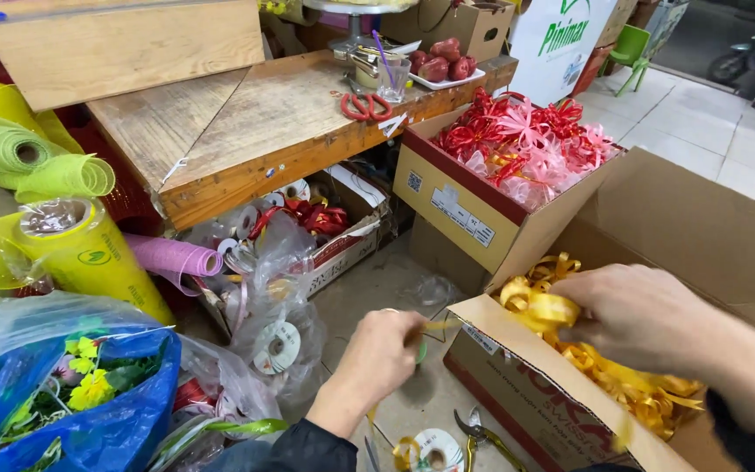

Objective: Making decorative bows from yellow ribbon by folding and tying.

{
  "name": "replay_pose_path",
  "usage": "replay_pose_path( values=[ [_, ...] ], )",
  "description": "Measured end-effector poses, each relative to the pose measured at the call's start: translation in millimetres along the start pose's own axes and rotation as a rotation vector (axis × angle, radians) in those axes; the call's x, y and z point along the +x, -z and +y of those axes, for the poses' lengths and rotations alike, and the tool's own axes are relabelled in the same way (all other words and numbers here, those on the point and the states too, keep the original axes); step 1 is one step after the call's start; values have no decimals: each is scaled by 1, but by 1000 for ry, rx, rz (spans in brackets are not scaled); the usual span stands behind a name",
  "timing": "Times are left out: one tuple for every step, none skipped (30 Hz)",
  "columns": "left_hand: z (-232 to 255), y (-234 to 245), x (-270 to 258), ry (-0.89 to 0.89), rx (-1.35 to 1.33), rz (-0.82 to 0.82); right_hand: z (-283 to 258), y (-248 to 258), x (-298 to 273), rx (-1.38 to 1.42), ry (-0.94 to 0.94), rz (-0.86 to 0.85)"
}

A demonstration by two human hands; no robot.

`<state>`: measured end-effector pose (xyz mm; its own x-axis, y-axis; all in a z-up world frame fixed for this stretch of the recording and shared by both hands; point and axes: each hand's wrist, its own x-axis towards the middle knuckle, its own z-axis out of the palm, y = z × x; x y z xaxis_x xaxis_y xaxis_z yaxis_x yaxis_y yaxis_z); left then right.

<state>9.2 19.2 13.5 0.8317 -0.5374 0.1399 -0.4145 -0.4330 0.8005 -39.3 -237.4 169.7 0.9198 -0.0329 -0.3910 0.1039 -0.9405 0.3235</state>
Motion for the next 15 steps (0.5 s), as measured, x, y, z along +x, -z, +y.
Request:
replay_pose_path(
  values=[
    [-10,-4,3,35,-5,93,2,-12,2,150,-79,116],
    [-19,-9,6,69,-9,187,4,-24,4,300,-155,234],
    [-2,1,2,67,-4,189,0,-39,12,303,-154,239],
    [17,11,-2,209,-277,95,-4,-55,21,692,-233,299],
    [36,21,-5,350,-548,-2,-8,-70,30,1084,-309,357],
    [30,19,-6,346,-541,-2,-13,-90,44,1089,-309,363],
    [24,16,-8,188,-818,-56,-19,-111,57,1445,-221,393],
    [17,13,-9,24,-1089,-117,-26,-132,71,1800,-117,420],
    [19,14,-9,26,-1081,-126,-35,-129,70,1810,-121,424],
    [19,15,-9,53,-1117,-95,-45,-126,69,1908,-139,318],
    [20,13,-10,85,-1159,-63,-54,-125,66,2000,-162,203],
    [17,9,-8,91,-1158,-73,-57,-128,68,2007,-171,202],
    [13,4,-6,68,-1108,-69,-59,-130,71,2077,-143,152],
    [9,0,-5,45,-1057,-65,-61,-131,74,2146,-112,101],
    [9,-1,-4,48,-1055,-66,-60,-136,77,2149,-113,98]
  ],
)
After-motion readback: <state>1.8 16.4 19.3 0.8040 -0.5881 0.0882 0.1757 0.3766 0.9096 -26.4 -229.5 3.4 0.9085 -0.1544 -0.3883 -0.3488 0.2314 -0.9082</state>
